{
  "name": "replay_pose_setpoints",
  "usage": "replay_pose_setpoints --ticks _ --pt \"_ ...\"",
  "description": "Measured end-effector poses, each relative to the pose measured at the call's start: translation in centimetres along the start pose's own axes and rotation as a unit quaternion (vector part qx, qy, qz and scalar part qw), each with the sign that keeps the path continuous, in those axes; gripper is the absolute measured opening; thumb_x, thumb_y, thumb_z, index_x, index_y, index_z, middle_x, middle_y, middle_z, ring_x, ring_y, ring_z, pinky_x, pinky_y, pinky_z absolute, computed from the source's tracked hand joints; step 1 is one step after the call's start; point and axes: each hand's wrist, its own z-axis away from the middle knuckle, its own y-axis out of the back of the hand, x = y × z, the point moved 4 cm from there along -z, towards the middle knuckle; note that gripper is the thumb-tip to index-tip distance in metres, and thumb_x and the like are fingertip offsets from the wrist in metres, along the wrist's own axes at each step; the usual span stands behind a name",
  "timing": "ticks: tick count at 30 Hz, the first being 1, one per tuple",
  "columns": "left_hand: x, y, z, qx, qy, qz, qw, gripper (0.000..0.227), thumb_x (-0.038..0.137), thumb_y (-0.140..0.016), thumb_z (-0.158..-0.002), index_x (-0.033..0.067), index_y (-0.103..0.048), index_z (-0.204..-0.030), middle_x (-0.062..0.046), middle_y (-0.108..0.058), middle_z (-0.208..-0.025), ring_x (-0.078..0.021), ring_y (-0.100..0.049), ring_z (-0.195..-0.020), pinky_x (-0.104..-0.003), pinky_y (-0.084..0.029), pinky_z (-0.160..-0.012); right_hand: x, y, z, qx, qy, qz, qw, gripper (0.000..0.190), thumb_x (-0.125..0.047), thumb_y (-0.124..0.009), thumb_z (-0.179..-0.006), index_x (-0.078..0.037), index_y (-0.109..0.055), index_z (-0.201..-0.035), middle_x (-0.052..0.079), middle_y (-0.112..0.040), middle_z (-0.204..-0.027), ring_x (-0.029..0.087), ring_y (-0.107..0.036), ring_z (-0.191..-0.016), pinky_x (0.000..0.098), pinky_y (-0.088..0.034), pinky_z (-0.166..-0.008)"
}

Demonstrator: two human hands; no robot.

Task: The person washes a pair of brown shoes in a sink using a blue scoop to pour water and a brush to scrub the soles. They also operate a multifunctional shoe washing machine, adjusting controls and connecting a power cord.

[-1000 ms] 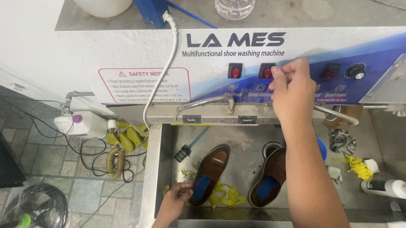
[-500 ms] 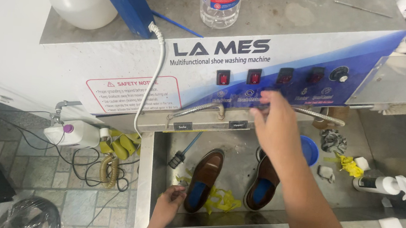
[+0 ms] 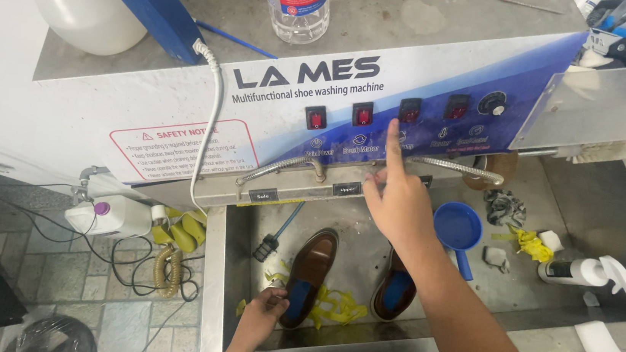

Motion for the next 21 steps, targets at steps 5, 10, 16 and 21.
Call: replay_pose_setpoints --ticks 5,10,16,21 --pt "1.0 0.3 0.7 0.004 0.014 -0.021 1.0 0.035 0.023 -0.071 -0.089 0.0095 -0.071 -0.121 -0.009 -0.079 -0.1 -0.0193 -0.075 -0.096 -0.031 -0.056 -0.089 -1.1 -1.3 0.0 -0.013 0.045 0.067 0.997 0.088 -0.012 -0.064 -0.091 -0.021 -0.018 -0.166 0.013 -0.072 -0.073 0.032 -0.07 -0.06 0.0436 -0.058 -0.06" --pt "1.6 0.4 1.3 0.015 0.007 -0.01 1.0 0.036 0.023 -0.071 -0.088 0.0084 -0.071 -0.121 -0.011 -0.079 -0.099 -0.0209 -0.077 -0.094 -0.032 -0.057 -0.087 -1.5 -2.0 -0.5 -0.008 0.023 0.154 0.988 0.087 -0.018 -0.064 -0.09 -0.022 -0.02 -0.165 0.013 -0.066 -0.06 0.033 -0.066 -0.05 0.0445 -0.058 -0.055" --pt "1.4 0.3 1.6 0.011 0.019 -0.011 1.0 0.036 0.024 -0.07 -0.088 0.009 -0.07 -0.121 -0.01 -0.079 -0.099 -0.0203 -0.076 -0.091 -0.031 -0.057 -0.084 -1.7 -2.5 -0.7 -0.038 -0.01 0.173 0.984 0.087 -0.023 -0.064 -0.092 -0.02 -0.017 -0.165 0.013 -0.067 -0.059 0.033 -0.066 -0.048 0.0451 -0.059 -0.056" --pt "1.1 0.0 1.8 0.018 0.001 -0.01 1.0 0.035 0.023 -0.071 -0.088 0.008 -0.071 -0.12 -0.011 -0.079 -0.097 -0.0206 -0.076 -0.09 -0.032 -0.057 -0.082 -1.4 -2.6 -1.0 -0.032 -0.006 0.179 0.983 0.088 -0.025 -0.066 -0.089 -0.022 -0.019 -0.164 0.012 -0.069 -0.065 0.034 -0.069 -0.055 0.0453 -0.059 -0.056"
